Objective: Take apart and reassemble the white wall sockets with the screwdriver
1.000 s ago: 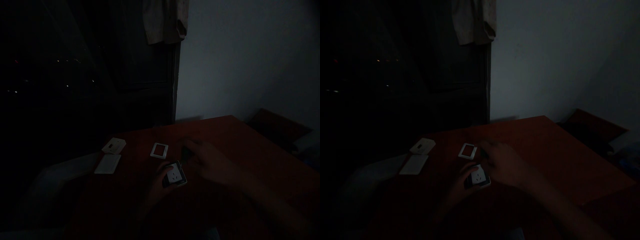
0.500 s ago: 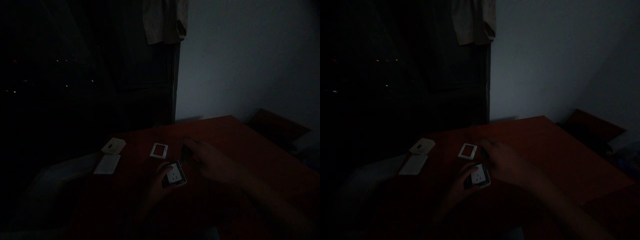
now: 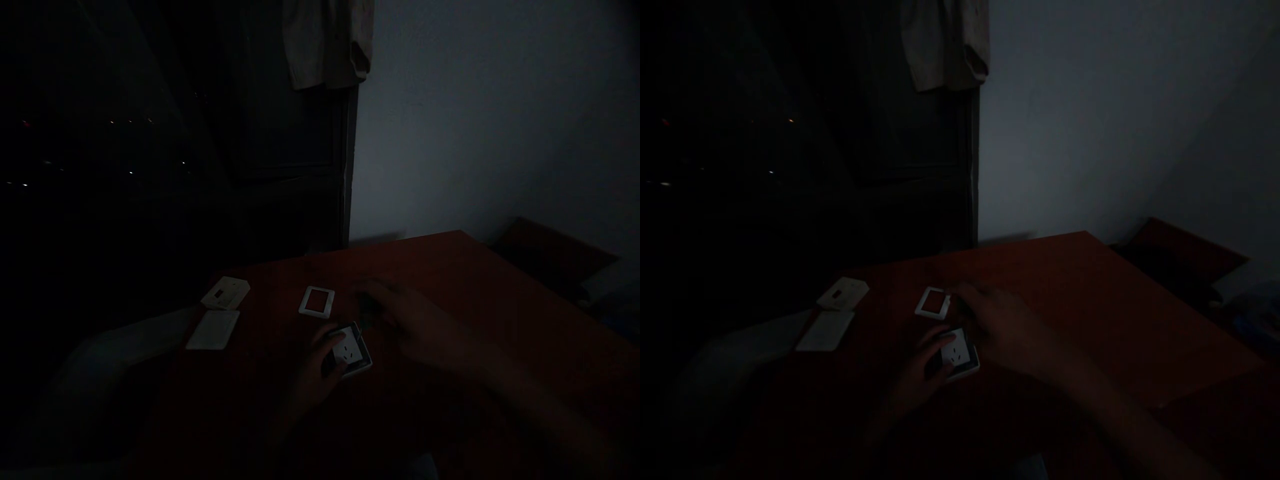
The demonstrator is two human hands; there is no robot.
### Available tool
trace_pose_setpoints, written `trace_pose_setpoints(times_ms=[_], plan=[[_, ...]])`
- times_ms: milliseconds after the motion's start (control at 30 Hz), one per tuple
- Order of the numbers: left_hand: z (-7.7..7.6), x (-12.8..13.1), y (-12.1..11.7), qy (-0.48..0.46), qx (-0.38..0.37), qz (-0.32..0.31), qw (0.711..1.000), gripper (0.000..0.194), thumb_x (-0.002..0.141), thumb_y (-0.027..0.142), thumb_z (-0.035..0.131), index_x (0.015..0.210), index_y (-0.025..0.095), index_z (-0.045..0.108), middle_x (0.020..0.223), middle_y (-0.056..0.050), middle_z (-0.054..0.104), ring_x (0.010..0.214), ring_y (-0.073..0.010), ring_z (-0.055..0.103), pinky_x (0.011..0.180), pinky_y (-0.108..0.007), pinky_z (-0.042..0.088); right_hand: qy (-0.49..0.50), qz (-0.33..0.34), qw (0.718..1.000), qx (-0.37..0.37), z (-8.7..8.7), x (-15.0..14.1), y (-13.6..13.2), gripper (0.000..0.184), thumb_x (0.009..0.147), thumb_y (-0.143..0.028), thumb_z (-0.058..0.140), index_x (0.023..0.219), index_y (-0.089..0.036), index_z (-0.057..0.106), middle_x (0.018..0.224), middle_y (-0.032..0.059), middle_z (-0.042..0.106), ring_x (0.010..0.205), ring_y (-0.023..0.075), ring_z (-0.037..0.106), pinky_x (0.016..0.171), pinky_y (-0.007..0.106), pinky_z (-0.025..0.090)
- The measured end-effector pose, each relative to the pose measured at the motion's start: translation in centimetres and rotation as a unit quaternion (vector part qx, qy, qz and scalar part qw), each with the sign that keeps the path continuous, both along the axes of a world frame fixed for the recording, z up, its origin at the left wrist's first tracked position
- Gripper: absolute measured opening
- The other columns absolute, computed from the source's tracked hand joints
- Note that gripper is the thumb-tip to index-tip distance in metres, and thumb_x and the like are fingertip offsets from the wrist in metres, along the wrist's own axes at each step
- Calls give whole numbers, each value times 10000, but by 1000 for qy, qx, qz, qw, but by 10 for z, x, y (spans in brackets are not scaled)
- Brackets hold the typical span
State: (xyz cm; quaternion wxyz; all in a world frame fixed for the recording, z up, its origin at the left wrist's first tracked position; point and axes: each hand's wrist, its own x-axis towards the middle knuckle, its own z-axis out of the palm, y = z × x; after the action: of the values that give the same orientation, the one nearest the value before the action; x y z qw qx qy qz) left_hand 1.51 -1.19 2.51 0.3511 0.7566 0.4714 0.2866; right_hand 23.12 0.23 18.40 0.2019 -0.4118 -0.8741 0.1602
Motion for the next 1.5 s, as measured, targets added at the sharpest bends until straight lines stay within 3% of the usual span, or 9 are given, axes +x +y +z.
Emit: trace_pose_setpoints(times_ms=[233,467,700,800,933,1033,1133,1267,1500], plan=[[-4,-1,1,5,6,0,1000,494,780,159,623,1244,317,561,1434,-16,426,1318,-226,407,1107,-403,364,-140,-162,973,84,-8,-10,6,302,931,-390,451,1172,-224,524,1011,86,658,672,187,646,541,260,398],[-4,-1,1,13,2,1,1000,488,778,163,627,1244,291,560,1443,-47,404,1325,-234,394,1107,-412,361,-12,-15,1000,-5,-1,1,4,412,857,-123,474,1261,-203,447,1154,90,621,954,187,628,773,295,473],[-6,-2,2,9,8,-1,1000,514,764,153,631,1246,312,558,1439,-25,417,1327,-241,390,1113,-424,350,-158,-197,965,74,-9,-8,8,280,935,-390,445,1138,-226,547,1003,90,663,739,218,666,602,299,456],[-5,-2,2,2,6,-6,1000,507,769,159,630,1248,305,558,1437,-27,420,1317,-239,402,1104,-413,364,-83,-125,987,52,-4,-6,3,264,931,-272,431,1164,-204,535,1085,99,633,880,219,649,709,323,483],[-3,-1,1,-4,11,-8,1000,489,771,165,630,1238,296,565,1419,-35,438,1313,-240,407,1103,-417,364,25,5,1000,-14,2,3,0,456,861,-102,462,1303,-211,439,1215,100,588,1018,189,610,829,318,484],[-3,-1,1,-5,7,-6,1000,501,760,157,634,1237,295,566,1421,-35,437,1308,-242,412,1096,-417,374,-10,-36,999,2,-1,3,3,389,900,-169,476,1284,-226,455,1180,92,620,978,201,634,798,322,491],[-3,-1,1,2,-1,-4,1000,496,764,168,634,1240,290,567,1431,-37,427,1306,-245,417,1097,-418,372,-101,-114,987,50,-8,-3,7,285,926,-295,477,1204,-242,512,1078,82,651,805,203,667,627,287,479],[-4,-1,1,2,-4,-3,1000,492,771,184,638,1248,280,562,1431,-41,423,1311,-241,409,1108,-412,358,-174,-182,964,83,-10,-6,6,319,922,-401,466,1198,-250,522,1023,83,660,694,212,664,526,269,431],[-5,-1,1,1,-1,0,1000,491,772,193,645,1246,291,562,1427,-39,426,1316,-235,405,1107,-403,360,16,1,1000,-22,1,8,-1,443,836,-75,465,1255,-219,470,1180,85,606,989,181,623,794,291,488]])
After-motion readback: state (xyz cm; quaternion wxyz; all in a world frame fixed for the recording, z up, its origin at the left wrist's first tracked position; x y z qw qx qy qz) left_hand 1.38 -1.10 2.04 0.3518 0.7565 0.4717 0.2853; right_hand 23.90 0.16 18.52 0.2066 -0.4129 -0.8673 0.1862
